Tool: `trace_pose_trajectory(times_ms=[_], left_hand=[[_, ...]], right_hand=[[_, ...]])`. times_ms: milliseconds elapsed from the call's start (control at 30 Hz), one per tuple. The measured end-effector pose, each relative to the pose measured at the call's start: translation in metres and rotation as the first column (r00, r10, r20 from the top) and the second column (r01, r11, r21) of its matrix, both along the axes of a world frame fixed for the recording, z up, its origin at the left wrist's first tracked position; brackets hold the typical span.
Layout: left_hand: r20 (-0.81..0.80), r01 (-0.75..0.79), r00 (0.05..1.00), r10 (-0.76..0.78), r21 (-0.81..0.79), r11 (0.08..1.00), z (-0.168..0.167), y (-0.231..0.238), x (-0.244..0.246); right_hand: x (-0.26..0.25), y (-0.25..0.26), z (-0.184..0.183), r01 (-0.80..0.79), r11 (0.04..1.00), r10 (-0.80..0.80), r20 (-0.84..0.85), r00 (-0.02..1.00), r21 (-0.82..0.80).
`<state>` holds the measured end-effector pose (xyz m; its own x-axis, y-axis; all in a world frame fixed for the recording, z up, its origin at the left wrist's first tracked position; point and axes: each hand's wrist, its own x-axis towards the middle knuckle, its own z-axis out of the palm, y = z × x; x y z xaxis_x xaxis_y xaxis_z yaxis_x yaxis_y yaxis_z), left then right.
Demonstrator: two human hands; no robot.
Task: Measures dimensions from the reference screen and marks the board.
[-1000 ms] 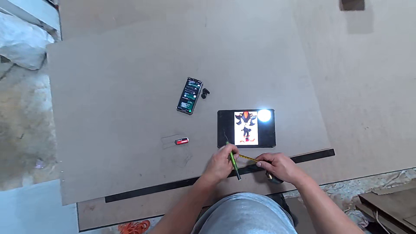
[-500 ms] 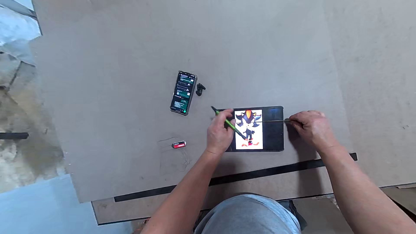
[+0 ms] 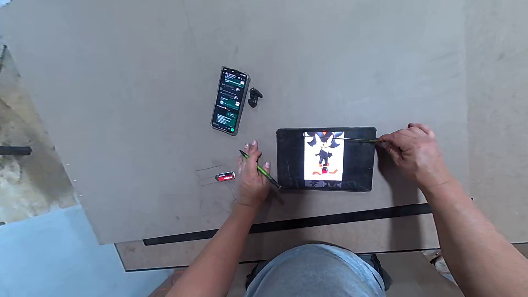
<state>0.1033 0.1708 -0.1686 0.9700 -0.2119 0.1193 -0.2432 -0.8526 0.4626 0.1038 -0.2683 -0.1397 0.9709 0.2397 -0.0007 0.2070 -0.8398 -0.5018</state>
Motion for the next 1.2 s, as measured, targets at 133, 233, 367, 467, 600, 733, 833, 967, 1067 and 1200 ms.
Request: trace_pose_trajectory(times_ms=[133, 233, 367, 467, 600, 733, 833, 967, 1067, 1200], left_hand=[[-0.025, 0.28, 0.959, -0.281, -0.048, 0.959, 0.045, -0.054, -0.007], [-0.058, 0.481, 0.873, -0.483, -0.054, 0.875, 0.043, -0.078, -0.017], [-0.101, 0.52, 0.848, -0.52, -0.027, 0.854, 0.035, -0.075, -0.029], [-0.108, 0.515, 0.851, -0.514, -0.021, 0.857, 0.036, -0.072, -0.037], [-0.087, 0.503, 0.859, -0.505, -0.049, 0.863, 0.038, -0.073, -0.04], [-0.06, 0.352, 0.93, -0.362, -0.126, 0.927, 0.04, -0.066, -0.038], [-0.021, 0.17, 0.984, -0.174, -0.129, 0.977, 0.027, -0.044, -0.031], [0.009, 0.007, 1.0, -0.006, -0.123, 0.992, -0.002, -0.005, -0.031], [0.014, 0.02, 1.0, -0.019, -0.063, 0.998, -0.012, 0.007, -0.034], [0.032, 0.021, 0.999, -0.02, -0.021, 1.0, -0.012, 0.006, -0.034]], right_hand=[[-0.007, -0.001, 0.003, 0.004, 1.0, -0.004, -0.009, 1.0, 0.0], [-0.011, 0.001, 0.003, 0.009, 1.0, -0.009, -0.019, 1.0, -0.006], [-0.014, 0.001, 0.002, 0.02, 1.0, -0.02, -0.024, 1.0, -0.002], [-0.017, 0.001, 0.001, 0.022, 1.0, -0.022, -0.022, 1.0, 0.004], [-0.015, 0.001, -0.001, 0.028, 1.0, -0.028, -0.012, 1.0, 0.004], [-0.012, 0.002, 0.001, 0.025, 1.0, -0.025, -0.005, 1.0, -0.011], [-0.008, 0.0, -0.002, 0.013, 1.0, -0.013, 0.019, 1.0, -0.015], [-0.006, 0.001, -0.003, 0.018, 1.0, -0.017, 0.015, 1.0, -0.026], [-0.006, 0.0, -0.003, 0.008, 0.999, -0.008, 0.006, 1.0, -0.034], [-0.005, 0.0, -0.004, 0.007, 0.999, -0.007, 0.01, 1.0, -0.032]])
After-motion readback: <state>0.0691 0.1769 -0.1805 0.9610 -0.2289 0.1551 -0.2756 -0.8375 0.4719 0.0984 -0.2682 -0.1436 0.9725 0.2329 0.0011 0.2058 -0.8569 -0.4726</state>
